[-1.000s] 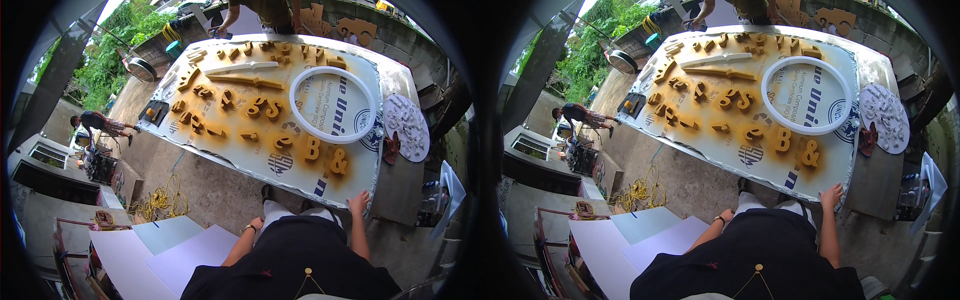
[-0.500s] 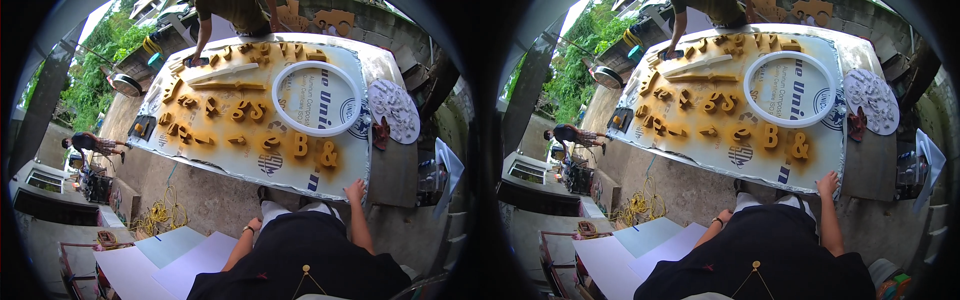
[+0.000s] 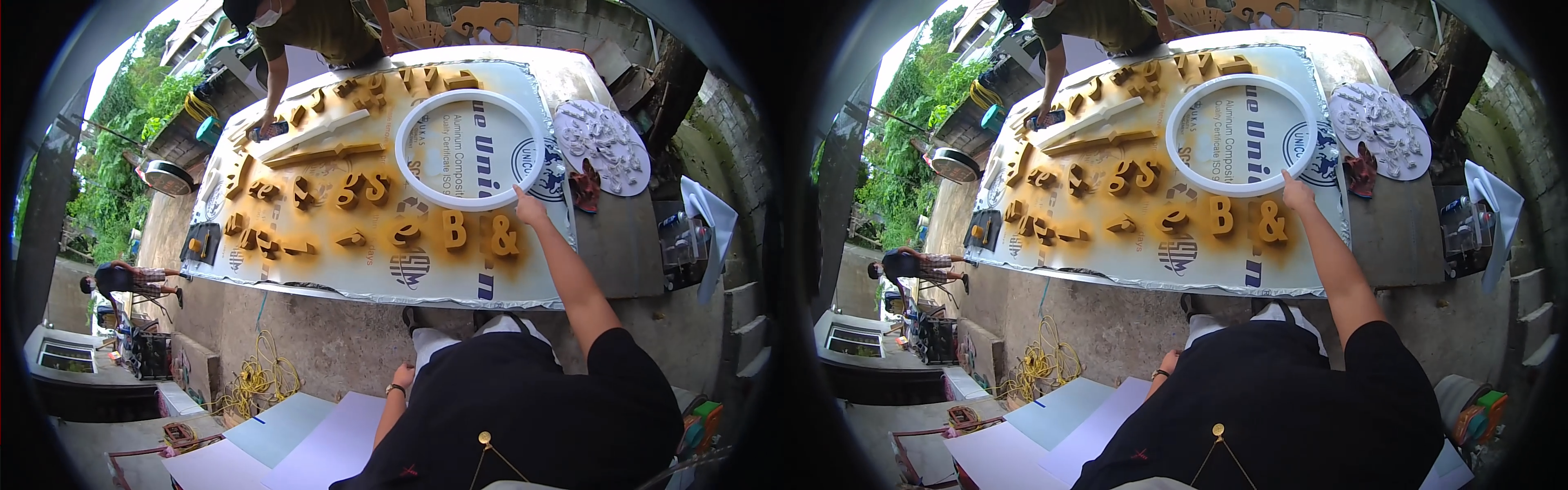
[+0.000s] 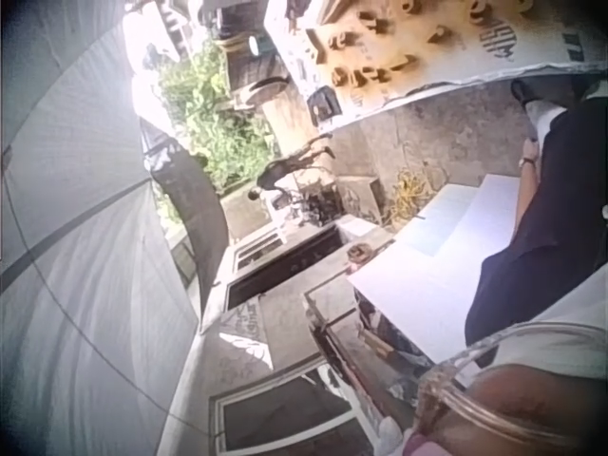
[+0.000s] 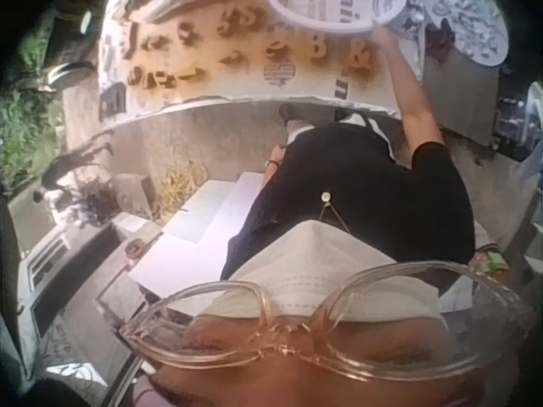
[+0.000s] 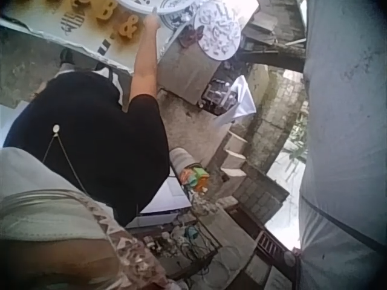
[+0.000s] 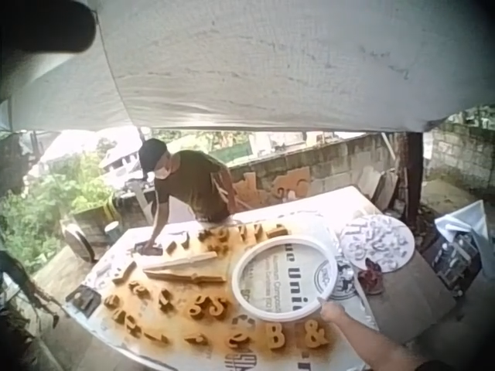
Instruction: A worker spray paints 3D letters and shapes on a production table in a sign shop.
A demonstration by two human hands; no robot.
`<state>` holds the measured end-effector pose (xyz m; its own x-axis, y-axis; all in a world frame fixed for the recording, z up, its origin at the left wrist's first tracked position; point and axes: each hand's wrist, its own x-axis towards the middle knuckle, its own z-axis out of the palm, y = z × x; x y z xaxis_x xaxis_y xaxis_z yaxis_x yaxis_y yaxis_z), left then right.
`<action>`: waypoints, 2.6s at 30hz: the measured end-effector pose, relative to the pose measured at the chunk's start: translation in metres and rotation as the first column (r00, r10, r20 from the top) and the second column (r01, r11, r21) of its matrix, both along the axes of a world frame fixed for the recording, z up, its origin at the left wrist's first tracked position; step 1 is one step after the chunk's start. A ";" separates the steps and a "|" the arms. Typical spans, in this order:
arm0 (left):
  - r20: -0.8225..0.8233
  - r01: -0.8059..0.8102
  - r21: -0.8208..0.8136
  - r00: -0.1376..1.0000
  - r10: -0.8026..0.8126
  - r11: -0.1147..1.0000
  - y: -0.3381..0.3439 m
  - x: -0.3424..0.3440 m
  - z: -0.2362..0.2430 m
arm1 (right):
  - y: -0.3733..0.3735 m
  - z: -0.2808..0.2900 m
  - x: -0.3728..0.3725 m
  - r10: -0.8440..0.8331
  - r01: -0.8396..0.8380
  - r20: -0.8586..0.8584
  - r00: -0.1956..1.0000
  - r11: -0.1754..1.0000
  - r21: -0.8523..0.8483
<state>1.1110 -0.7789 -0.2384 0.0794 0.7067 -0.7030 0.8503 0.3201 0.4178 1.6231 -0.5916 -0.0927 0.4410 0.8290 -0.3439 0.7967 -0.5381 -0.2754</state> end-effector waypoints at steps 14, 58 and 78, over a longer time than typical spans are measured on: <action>-0.064 -0.053 -0.099 0.997 0.047 0.994 -0.062 -0.037 -0.042 | 0.001 -0.024 -0.013 -0.074 0.046 0.143 0.987 0.981 0.189; -0.028 0.002 0.009 1.000 -0.002 1.000 0.010 -0.002 -0.020 | -0.174 -0.032 -0.049 -0.396 0.410 0.105 0.912 0.885 -0.221; -0.042 0.000 -0.089 0.999 -0.003 0.996 -0.020 -0.025 -0.006 | -0.179 -0.053 -0.040 -0.459 0.446 -0.008 0.888 0.866 -0.226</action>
